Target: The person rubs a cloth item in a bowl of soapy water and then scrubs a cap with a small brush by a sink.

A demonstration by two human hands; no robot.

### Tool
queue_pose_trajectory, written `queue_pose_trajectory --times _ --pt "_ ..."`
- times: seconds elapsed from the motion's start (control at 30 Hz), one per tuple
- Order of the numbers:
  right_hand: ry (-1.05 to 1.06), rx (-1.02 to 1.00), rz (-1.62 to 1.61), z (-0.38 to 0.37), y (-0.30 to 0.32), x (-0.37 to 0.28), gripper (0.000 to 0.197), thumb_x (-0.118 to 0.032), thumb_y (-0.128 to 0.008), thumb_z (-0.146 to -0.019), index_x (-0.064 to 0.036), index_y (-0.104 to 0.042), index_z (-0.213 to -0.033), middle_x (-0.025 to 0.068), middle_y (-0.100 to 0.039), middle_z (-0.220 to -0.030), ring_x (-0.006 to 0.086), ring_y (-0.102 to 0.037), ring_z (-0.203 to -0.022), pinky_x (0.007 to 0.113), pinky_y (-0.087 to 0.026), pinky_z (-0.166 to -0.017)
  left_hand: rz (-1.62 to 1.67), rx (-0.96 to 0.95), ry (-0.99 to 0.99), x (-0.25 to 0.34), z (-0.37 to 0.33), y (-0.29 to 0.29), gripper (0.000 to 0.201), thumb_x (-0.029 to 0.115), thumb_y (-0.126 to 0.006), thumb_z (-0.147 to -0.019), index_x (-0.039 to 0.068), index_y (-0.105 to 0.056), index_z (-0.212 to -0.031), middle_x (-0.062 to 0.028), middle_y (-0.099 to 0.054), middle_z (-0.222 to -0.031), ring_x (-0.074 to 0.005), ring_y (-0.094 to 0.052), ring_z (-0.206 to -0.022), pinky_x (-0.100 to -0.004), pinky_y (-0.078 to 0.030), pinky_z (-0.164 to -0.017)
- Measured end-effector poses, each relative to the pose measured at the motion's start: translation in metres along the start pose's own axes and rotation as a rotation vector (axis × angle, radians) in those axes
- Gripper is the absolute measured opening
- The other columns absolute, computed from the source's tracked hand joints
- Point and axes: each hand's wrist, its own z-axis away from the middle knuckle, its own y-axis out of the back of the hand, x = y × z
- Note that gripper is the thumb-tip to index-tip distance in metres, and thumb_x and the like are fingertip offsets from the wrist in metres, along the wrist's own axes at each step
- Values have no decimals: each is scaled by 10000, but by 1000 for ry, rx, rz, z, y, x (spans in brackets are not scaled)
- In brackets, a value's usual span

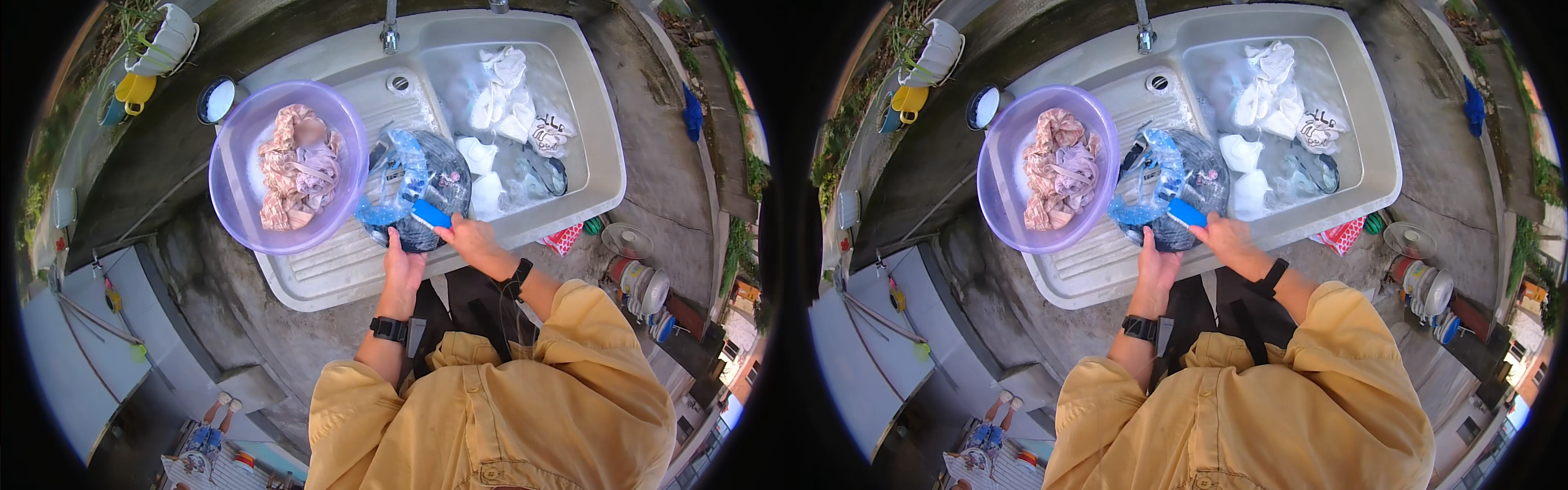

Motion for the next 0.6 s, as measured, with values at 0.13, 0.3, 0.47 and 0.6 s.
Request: queue_pose_trajectory --times 0.13,0.3,0.47,0.6 --pt "-88 83 -47 -6 7 3 450 -443 -530 -815 4 -518 -759 200 -573 -582 388 -584 -567 482 -452 -515 12 -50 -27 -2 -6 7 491 410 -263 -943 50 -356 -1263 -97 -402 -1301 -262 -390 -1192 -432 -307 -1005" --pt "39 0 -78 25 5 -27 421 -420 -559 -800 -4 -498 -780 187 -588 -621 380 -591 -595 459 -451 -522 69 47 41 -3 -4 -5 504 413 -258 -941 46 -349 -1274 -104 -396 -1309 -274 -380 -1204 -435 -296 -1017" --pt "11 109 93 -18 30 48 391 -426 -559 -796 -38 -512 -798 142 -596 -619 343 -596 -583 428 -453 -504 -37 -17 14 0 -8 8 462 394 -447 -883 52 -421 -1193 -113 -471 -1207 -275 -471 -1090 -471 -359 -947" --pt "90 73 135 -26 36 53 401 -447 -557 -789 -48 -519 -814 121 -605 -631 327 -601 -597 414 -457 -522 -338 101 80 54 -21 18 454 338 -547 -820 48 -441 -1152 -115 -526 -1124 -294 -510 -1025 -504 -373 -918"
